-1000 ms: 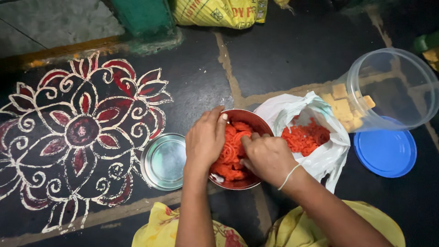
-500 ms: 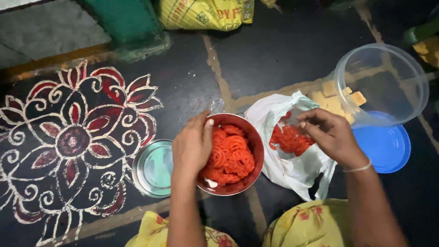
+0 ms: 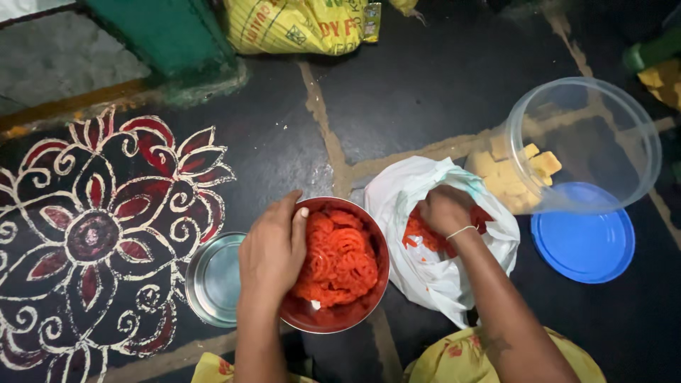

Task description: The person is transferring a red, textured material from a white cloth bag into a metal bowl. They use their hands to scoop the material and place it into the bowl, which is positioned on the floor next to a decorative floor design.

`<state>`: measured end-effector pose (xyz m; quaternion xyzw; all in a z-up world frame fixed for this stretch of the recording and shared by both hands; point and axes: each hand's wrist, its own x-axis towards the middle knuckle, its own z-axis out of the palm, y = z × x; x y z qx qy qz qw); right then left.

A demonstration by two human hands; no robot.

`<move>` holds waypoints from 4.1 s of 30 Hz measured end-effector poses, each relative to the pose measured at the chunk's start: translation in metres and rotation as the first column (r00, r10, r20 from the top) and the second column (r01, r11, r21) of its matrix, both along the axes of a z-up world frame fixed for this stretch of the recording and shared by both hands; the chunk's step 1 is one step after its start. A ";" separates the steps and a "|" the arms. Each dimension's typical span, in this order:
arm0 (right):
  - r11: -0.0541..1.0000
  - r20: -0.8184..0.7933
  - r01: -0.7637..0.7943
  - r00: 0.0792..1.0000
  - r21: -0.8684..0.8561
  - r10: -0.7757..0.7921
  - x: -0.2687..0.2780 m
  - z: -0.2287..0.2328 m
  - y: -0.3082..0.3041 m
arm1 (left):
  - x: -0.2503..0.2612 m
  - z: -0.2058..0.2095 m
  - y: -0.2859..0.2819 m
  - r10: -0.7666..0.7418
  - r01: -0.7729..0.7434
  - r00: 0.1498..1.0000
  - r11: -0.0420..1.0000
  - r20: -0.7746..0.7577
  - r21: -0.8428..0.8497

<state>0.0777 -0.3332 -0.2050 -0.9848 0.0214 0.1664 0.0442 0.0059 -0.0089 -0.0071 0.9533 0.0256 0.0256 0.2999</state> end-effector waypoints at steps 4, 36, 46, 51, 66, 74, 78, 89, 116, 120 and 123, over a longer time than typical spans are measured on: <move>0.998 0.034 -0.015 0.999 -0.062 0.017 0.000 -0.011 0.001 | 0.001 0.000 0.000 -0.004 0.005 0.999 0.999 -0.038 0.031; 0.852 0.586 -0.175 0.791 0.493 -0.176 -0.122 0.238 0.067 | -0.008 -0.009 0.018 0.032 -0.026 0.999 0.969 0.021 -0.244; 0.685 0.559 -0.697 0.661 0.212 0.500 -0.069 0.219 0.178 | -0.002 -0.016 0.027 0.046 -0.052 0.999 0.899 -0.024 -0.436; 0.679 0.576 -0.728 0.513 -0.101 0.636 -0.056 0.177 0.214 | -0.001 -0.010 0.028 0.069 -0.154 0.977 0.883 -0.204 -0.442; 0.620 0.272 -0.117 0.948 0.776 -0.163 -0.096 0.180 0.024 | -0.009 0.009 -0.008 -0.053 0.086 0.974 0.986 0.222 -0.143; 0.732 0.150 -0.074 0.988 0.678 -0.039 -0.104 0.088 -0.004 | -0.012 0.006 -0.117 -0.440 0.408 0.893 0.881 0.097 0.240; 0.734 0.108 -0.170 0.985 0.658 0.131 -0.102 0.089 0.022 | 0.027 -0.024 -0.153 -0.459 0.479 0.867 0.658 -0.194 0.581; 0.415 -0.049 -0.005 0.992 0.910 0.118 -0.067 0.067 -0.004 | 0.051 -0.053 -0.142 -0.165 0.181 0.984 0.871 -0.074 0.457; 0.765 0.333 -0.077 0.925 0.639 -0.185 -0.035 0.035 0.067 | 0.001 -0.040 0.029 0.007 -0.158 0.975 0.717 -0.221 -0.678; 0.763 0.322 -0.030 0.917 0.646 -0.236 -0.036 0.045 0.066 | 0.009 -0.045 0.032 -0.045 -0.213 0.960 0.526 -0.277 -0.823; 0.731 0.363 -0.103 0.909 0.674 -0.206 -0.038 0.069 0.048 | 0.009 -0.046 0.032 -0.064 -0.213 0.956 0.515 -0.285 -0.830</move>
